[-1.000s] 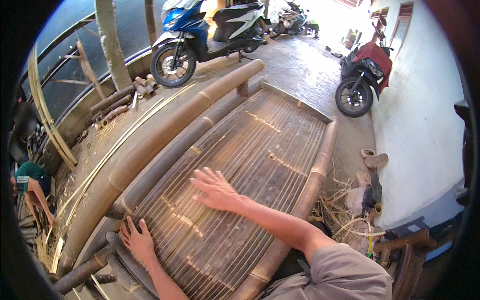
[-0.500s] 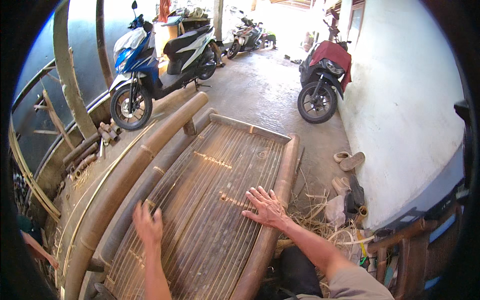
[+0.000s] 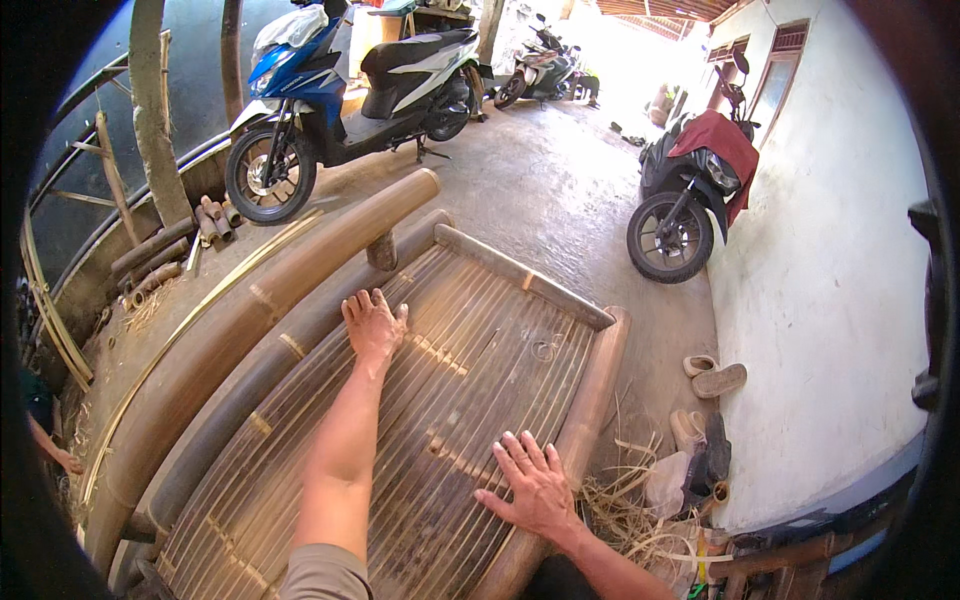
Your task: The person weaves thin bamboo strips into a bamboo frame using a knife to split and prepare the strips. They repeatedly insert the strips into the frame and trim excess material.
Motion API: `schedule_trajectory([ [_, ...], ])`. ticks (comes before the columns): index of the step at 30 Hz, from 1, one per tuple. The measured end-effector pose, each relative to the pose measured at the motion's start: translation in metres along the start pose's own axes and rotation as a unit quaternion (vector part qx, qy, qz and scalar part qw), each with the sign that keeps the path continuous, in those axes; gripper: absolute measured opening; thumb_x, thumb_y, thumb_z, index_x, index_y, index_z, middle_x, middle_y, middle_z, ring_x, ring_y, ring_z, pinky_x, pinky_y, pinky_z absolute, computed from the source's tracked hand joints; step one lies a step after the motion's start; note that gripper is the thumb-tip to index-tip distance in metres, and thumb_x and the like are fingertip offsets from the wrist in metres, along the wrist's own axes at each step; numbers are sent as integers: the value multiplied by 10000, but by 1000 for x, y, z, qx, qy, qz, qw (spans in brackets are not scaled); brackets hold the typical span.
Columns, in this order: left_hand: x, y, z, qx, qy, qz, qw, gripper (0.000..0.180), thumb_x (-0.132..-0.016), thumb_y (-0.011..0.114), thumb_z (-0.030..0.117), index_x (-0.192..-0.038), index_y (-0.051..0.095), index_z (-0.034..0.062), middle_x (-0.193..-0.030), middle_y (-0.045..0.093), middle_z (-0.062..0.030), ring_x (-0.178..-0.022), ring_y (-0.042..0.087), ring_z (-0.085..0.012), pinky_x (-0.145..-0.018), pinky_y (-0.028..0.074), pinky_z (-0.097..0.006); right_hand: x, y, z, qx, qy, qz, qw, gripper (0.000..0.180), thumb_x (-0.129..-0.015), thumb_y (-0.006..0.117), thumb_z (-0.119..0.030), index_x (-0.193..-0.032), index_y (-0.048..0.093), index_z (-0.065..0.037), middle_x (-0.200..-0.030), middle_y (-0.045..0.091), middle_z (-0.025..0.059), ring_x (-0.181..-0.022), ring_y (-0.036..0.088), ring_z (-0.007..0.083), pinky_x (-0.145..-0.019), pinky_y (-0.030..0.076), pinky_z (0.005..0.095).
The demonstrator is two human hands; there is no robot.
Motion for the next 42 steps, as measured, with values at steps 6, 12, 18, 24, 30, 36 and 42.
schedule_trajectory([
  [6,-8,-2,22,-10,-66,-54,996,761,-931,567,628,-1388,564,20,-1314,541,-186,-1303,451,-370,-1123,314,-536,-2,-4,-1,16,-5,-15,1000,842,-950,511,-707,-1495,506,-65,-1583,425,149,-1493,340,375,-1171,264,643],
  [12,-5,1,20,7,-51,-43,998,754,-922,591,607,-1389,550,16,-1346,528,-181,-1318,430,-352,-1106,340,-512,-3,-5,-3,14,-3,-1,1000,825,-941,547,-688,-1475,529,-60,-1561,453,161,-1481,360,386,-1160,268,650],
  [18,-29,18,40,14,-11,-42,999,775,-932,593,572,-1384,527,-54,-1363,522,-172,-1308,438,-314,-1118,349,-461,-3,-3,-2,15,-5,-15,1000,833,-943,551,-693,-1475,527,-53,-1564,450,168,-1476,367,390,-1152,275,664],
  [24,-65,43,75,16,8,-37,999,751,-948,574,562,-1394,531,-40,-1358,528,-147,-1298,439,-308,-1091,368,-475,-6,-5,-3,16,0,-16,1000,806,-936,561,-694,-1456,556,-78,-1548,472,164,-1451,406,392,-1139,299,656],
  [30,-96,69,116,-25,-61,28,997,702,-898,605,584,-1268,635,-11,-1300,561,-138,-1248,484,-314,-1048,379,-498,-6,-16,-6,-11,-4,0,1000,799,-943,608,-616,-1494,500,-48,-1598,412,168,-1501,323,395,-1172,261,612],
  [36,-117,84,117,-22,-51,50,997,650,-871,625,573,-1176,666,0,-1209,571,-121,-1184,502,-299,-1002,408,-470,-8,-19,-4,-27,20,-71,997,768,-968,563,-618,-1483,512,-52,-1581,426,186,-1491,335,412,-1173,252,649],
  [42,-104,81,121,-10,-13,15,1000,706,-908,594,585,-1267,642,-20,-1305,556,-147,-1279,472,-313,-1060,402,-492,-7,-25,-2,-57,-8,-18,998,737,-907,684,-541,-1455,544,-69,-1573,429,186,-1462,362,412,-1138,296,644],
])
Point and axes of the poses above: each hand's wrist, its own x-axis away from the middle knuckle, its own y-axis out of the palm, z = x × y, the point moved 1 cm from there along -x, towards the middle knuckle
